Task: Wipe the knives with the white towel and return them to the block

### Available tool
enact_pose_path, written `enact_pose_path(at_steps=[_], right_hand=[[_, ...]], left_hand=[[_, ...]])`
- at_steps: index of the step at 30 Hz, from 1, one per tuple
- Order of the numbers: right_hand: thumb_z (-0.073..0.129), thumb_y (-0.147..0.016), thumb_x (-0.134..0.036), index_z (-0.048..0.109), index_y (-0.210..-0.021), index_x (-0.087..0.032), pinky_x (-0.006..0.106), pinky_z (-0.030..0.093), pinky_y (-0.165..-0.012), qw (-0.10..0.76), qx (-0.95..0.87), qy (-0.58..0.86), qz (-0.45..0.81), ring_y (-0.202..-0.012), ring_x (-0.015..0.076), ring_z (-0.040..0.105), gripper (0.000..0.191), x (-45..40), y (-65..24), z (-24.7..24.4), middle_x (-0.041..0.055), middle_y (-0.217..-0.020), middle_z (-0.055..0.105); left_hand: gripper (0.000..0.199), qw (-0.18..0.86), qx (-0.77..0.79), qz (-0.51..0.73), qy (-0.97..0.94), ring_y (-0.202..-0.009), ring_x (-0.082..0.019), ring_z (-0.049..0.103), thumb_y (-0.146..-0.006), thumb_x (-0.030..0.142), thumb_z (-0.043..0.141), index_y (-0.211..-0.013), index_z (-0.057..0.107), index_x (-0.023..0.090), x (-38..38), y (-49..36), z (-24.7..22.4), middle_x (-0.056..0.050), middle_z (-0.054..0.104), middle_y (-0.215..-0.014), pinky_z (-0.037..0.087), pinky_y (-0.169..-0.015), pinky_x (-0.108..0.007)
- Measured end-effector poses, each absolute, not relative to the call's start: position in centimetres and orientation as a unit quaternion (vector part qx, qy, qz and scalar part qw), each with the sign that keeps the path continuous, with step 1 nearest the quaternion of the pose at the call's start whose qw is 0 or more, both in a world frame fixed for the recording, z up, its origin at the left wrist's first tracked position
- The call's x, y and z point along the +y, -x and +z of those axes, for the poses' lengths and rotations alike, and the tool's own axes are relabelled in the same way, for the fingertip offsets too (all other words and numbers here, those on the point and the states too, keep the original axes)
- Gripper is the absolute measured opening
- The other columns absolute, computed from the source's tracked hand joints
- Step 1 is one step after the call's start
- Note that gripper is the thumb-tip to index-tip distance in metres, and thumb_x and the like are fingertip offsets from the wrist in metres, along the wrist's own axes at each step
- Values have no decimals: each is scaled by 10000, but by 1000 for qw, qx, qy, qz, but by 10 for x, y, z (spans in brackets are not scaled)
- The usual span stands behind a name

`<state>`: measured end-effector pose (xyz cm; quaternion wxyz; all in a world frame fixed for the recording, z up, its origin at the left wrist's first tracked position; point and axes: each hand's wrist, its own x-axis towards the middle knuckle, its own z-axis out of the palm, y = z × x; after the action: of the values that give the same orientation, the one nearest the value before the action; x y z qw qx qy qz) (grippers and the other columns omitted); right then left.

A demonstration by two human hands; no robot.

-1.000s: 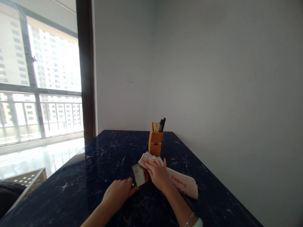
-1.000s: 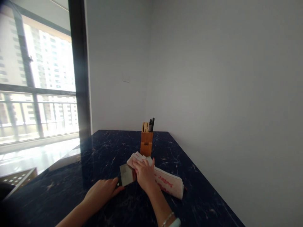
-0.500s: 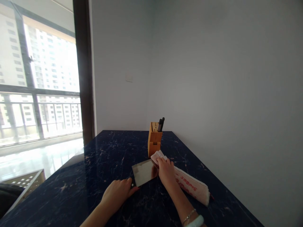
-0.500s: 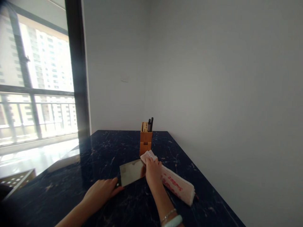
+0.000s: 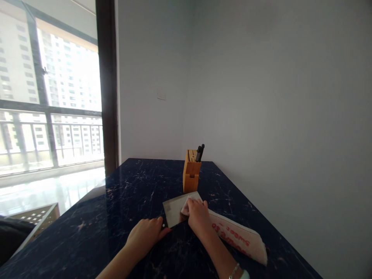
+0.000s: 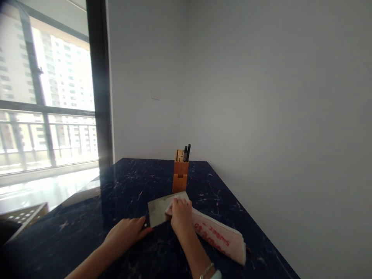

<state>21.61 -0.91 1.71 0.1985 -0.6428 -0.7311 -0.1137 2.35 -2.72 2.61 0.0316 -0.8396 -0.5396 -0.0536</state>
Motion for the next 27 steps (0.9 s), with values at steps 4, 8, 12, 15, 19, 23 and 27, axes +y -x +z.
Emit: enact_pose_path(at_steps=[4,8,12,15,19,23,27], right_hand=[[448,-689,-97,507,-840,-197,315,237,-741,235,-785,568,-78,-841,191,458,190,-20,-186,20,30,-861,583],[462,-703,-139,523,-855,-191,323,251,-768,263,-800,538,-43,-866,197,445,172,-30,-173,24,42,-895,576],[483,-763,-226,513,-1020,-237,351,257,-803,300,-784,540,-61,-950,221,425,259,-29,-174,27,40,-979,559],[484,-799,-271,496,-1078,-291,356,267,-785,311,-765,559,-76,-956,223,430,281,-22,-179,27,21,-994,562],[410,-837,-186,531,-1031,-307,342,272,-756,316,-745,583,-71,-953,206,442,259,-14,-181,22,5,-961,582],[416,-832,-176,562,-967,-306,326,267,-763,322,-776,540,-48,-965,192,441,238,-12,-173,19,-14,-954,597],[383,-839,-163,564,-983,-304,327,256,-757,320,-758,565,-49,-959,187,446,271,-8,-175,21,-12,-950,602]], left_hand=[[501,30,-540,-51,840,-714,-278,646,-835,538,254,-862,594,171,-26,-22,24,-106,682,-772,468,-621,-359],[495,35,-521,-52,851,-723,-269,648,-841,527,254,-886,596,172,-24,-20,21,-102,682,-801,471,-638,-349],[492,56,-498,-56,864,-704,-281,648,-849,518,240,-879,590,174,-22,-22,17,-95,684,-792,477,-616,-372],[494,64,-500,-56,862,-690,-284,648,-846,525,244,-872,587,171,-22,-25,16,-98,683,-772,477,-600,-370],[507,65,-509,-59,857,-672,-285,647,-846,528,232,-851,589,169,-23,-27,15,-97,682,-752,477,-582,-369],[489,64,-507,-53,858,-681,-283,646,-848,515,249,-857,590,165,-23,-27,16,-100,681,-766,475,-595,-369],[506,55,-509,-60,857,-691,-278,646,-845,530,237,-852,588,166,-23,-28,18,-94,680,-774,473,-601,-360]])
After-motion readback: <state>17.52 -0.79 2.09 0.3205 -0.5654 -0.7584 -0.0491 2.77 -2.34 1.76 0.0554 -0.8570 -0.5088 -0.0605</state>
